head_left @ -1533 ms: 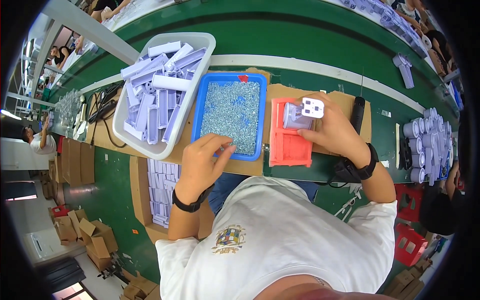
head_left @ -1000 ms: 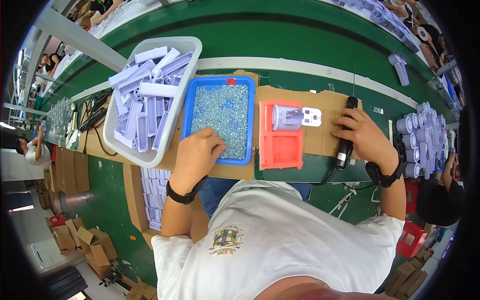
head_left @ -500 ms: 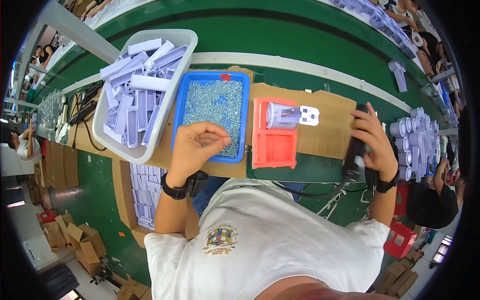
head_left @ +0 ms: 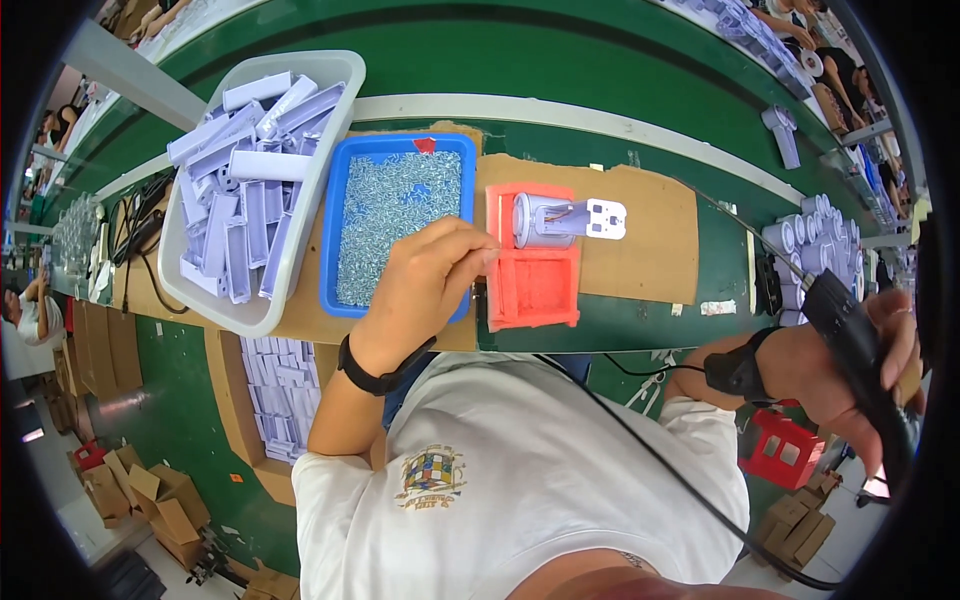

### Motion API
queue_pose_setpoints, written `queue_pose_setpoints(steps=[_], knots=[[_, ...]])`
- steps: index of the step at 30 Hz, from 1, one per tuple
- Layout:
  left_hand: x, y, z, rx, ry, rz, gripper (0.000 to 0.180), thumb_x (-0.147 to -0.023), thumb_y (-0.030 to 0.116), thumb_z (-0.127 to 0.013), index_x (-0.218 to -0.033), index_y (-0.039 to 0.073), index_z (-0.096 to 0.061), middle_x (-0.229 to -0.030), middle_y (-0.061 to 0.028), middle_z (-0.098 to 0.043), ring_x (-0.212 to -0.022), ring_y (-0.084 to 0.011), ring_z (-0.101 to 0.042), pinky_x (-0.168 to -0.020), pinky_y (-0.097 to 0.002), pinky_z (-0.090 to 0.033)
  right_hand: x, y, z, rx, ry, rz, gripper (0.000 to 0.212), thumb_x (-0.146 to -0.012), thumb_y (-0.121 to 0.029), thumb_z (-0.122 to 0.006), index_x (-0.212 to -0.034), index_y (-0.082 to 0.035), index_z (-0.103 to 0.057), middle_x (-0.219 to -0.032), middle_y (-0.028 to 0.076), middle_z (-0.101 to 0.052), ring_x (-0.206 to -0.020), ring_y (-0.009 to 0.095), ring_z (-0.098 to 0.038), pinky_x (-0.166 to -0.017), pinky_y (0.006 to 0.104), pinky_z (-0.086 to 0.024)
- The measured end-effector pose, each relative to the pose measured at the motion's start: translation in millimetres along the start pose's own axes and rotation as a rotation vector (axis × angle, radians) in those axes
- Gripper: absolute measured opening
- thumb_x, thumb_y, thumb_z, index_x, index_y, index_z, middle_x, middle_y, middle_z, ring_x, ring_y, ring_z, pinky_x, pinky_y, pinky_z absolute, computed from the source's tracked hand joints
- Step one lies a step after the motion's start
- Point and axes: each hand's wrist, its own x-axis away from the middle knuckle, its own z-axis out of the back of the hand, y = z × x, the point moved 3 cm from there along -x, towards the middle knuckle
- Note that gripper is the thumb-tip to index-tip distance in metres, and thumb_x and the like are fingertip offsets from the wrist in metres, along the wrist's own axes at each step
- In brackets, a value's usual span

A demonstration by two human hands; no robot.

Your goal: Assembling the plastic housing and internal components of a handheld fan using an electric screwdriver.

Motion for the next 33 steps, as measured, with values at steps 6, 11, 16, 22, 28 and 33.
queue_pose_setpoints(steps=[6,11,16,22,28,33], knots=[[6,-9,-6,0.243,0.130,0.187,0.011,-0.082,-0.001,-0.074,-0.093,-0.001,-0.074,-0.088,-0.0122,-0.070,-0.077,-0.0233,-0.071,-0.064,-0.0304,-0.055,-8,-9,-21,0.281,0.092,-0.049,0.052,-0.085,-0.064,-0.068,-0.074,-0.015,-0.056,-0.065,-0.004,-0.053,-0.062,0.010,-0.059,-0.075,0.0340,-0.055],[1,-1,-3,0.159,0.088,0.098,0.010,-0.081,-0.005,-0.074,-0.091,-0.002,-0.075,-0.091,-0.0111,-0.073,-0.079,-0.0192,-0.072,-0.070,-0.0273,-0.057,-15,-5,-42,0.015,-0.015,-0.168,0.047,-0.088,-0.059,-0.068,-0.073,-0.016,-0.053,-0.063,-0.006,-0.051,-0.055,0.004,-0.054,-0.057,0.0226,-0.045],[-12,8,-10,-0.015,0.154,-0.110,0.011,-0.077,-0.005,-0.078,-0.087,-0.001,-0.076,-0.087,-0.0129,-0.073,-0.076,-0.0203,-0.071,-0.067,-0.0273,-0.055,-16,1,-47,-0.167,-0.112,-0.257,0.045,-0.090,-0.055,-0.068,-0.073,-0.017,-0.052,-0.062,-0.008,-0.050,-0.049,0.000,-0.051,-0.044,0.0147,-0.039],[-24,17,-18,-0.083,0.199,-0.172,0.018,-0.074,-0.004,-0.081,-0.089,0.000,-0.073,-0.085,-0.0117,-0.073,-0.068,-0.0202,-0.069,-0.061,-0.0274,-0.054,-3,21,-44,-0.134,-0.112,-0.336,0.047,-0.088,-0.056,-0.069,-0.074,-0.015,-0.051,-0.062,-0.007,-0.048,-0.049,0.003,-0.052,-0.045,0.0170,-0.041],[-31,14,-27,-0.086,0.241,-0.263,0.022,-0.074,-0.004,-0.081,-0.090,0.002,-0.068,-0.084,-0.0100,-0.074,-0.066,-0.0201,-0.069,-0.059,-0.0269,-0.054,16,46,-50,-0.164,-0.072,-0.453,0.051,-0.086,-0.058,-0.070,-0.074,-0.013,-0.050,-0.063,-0.006,-0.048,-0.049,0.004,-0.052,-0.045,0.0183,-0.043],[-34,18,-27,-0.111,0.235,-0.291,0.022,-0.074,-0.005,-0.081,-0.090,0.002,-0.067,-0.084,-0.0098,-0.074,-0.069,-0.0208,-0.071,-0.059,-0.0273,-0.055,19,57,-47,-0.226,-0.091,-0.478,0.053,-0.085,-0.060,-0.070,-0.077,-0.012,-0.047,-0.067,-0.005,-0.049,-0.048,0.005,-0.052,-0.046,0.0187,-0.044]])
